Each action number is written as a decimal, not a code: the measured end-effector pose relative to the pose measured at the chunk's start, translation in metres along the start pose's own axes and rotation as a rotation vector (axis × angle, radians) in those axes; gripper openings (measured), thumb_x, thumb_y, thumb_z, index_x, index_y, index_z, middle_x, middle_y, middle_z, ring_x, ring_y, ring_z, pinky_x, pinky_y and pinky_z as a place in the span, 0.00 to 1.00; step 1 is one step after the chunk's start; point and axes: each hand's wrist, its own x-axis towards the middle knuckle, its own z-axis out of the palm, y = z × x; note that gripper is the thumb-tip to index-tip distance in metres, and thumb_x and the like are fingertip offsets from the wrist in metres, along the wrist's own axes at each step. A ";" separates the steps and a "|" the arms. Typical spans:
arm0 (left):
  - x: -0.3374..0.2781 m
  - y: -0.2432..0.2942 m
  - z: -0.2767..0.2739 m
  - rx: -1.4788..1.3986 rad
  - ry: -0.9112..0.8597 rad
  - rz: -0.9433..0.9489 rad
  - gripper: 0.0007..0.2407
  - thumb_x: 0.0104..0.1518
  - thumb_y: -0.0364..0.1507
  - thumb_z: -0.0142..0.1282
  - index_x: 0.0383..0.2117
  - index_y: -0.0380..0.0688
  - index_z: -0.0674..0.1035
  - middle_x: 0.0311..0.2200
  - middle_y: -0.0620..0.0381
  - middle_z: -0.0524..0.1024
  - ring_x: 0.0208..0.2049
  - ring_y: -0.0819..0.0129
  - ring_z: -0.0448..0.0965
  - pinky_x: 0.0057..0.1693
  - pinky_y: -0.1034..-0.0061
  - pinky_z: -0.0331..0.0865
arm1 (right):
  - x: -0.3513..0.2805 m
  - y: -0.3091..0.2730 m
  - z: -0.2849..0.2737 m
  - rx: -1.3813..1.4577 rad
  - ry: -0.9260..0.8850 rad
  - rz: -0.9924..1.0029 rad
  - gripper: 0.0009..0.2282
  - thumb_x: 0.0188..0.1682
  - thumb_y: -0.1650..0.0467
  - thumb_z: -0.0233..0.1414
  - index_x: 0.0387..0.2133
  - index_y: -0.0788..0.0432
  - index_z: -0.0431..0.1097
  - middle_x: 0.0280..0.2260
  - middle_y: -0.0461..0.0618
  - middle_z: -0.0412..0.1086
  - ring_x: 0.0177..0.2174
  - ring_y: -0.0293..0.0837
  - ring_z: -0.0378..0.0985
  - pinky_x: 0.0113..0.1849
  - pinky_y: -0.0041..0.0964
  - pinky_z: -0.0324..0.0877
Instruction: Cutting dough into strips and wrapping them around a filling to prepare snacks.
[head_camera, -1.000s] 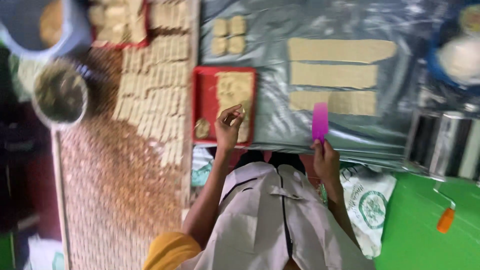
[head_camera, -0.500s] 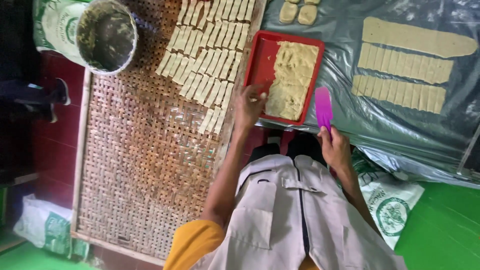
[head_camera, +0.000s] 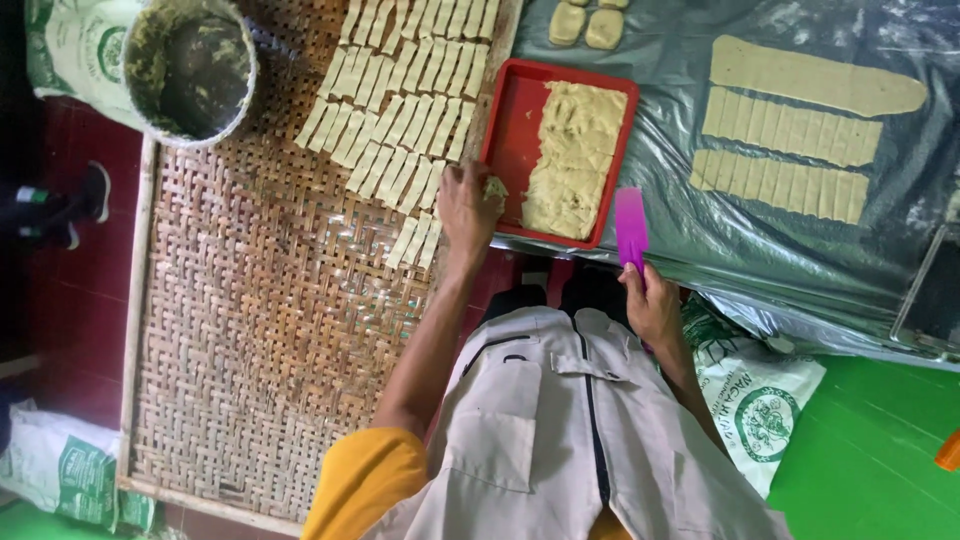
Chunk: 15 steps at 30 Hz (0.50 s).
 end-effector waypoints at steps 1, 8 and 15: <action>-0.001 -0.003 0.001 -0.006 -0.005 0.009 0.22 0.44 0.21 0.70 0.46 0.47 0.75 0.38 0.48 0.70 0.39 0.47 0.78 0.43 0.59 0.74 | 0.000 0.000 0.001 -0.006 0.009 0.004 0.12 0.62 0.68 0.49 0.29 0.56 0.74 0.26 0.54 0.77 0.31 0.60 0.81 0.33 0.51 0.73; 0.002 -0.033 0.027 -0.080 0.011 -0.097 0.21 0.42 0.27 0.71 0.38 0.44 0.68 0.34 0.44 0.70 0.35 0.34 0.78 0.43 0.45 0.73 | 0.009 -0.018 -0.005 -0.005 -0.005 0.068 0.11 0.60 0.67 0.50 0.30 0.57 0.75 0.26 0.55 0.77 0.31 0.61 0.81 0.33 0.53 0.73; 0.004 -0.036 0.014 -0.109 -0.021 -0.081 0.18 0.39 0.34 0.72 0.31 0.45 0.73 0.29 0.49 0.71 0.33 0.39 0.79 0.40 0.49 0.73 | 0.012 -0.016 -0.004 -0.017 -0.026 0.069 0.13 0.61 0.66 0.48 0.30 0.57 0.75 0.26 0.54 0.78 0.28 0.59 0.81 0.31 0.51 0.73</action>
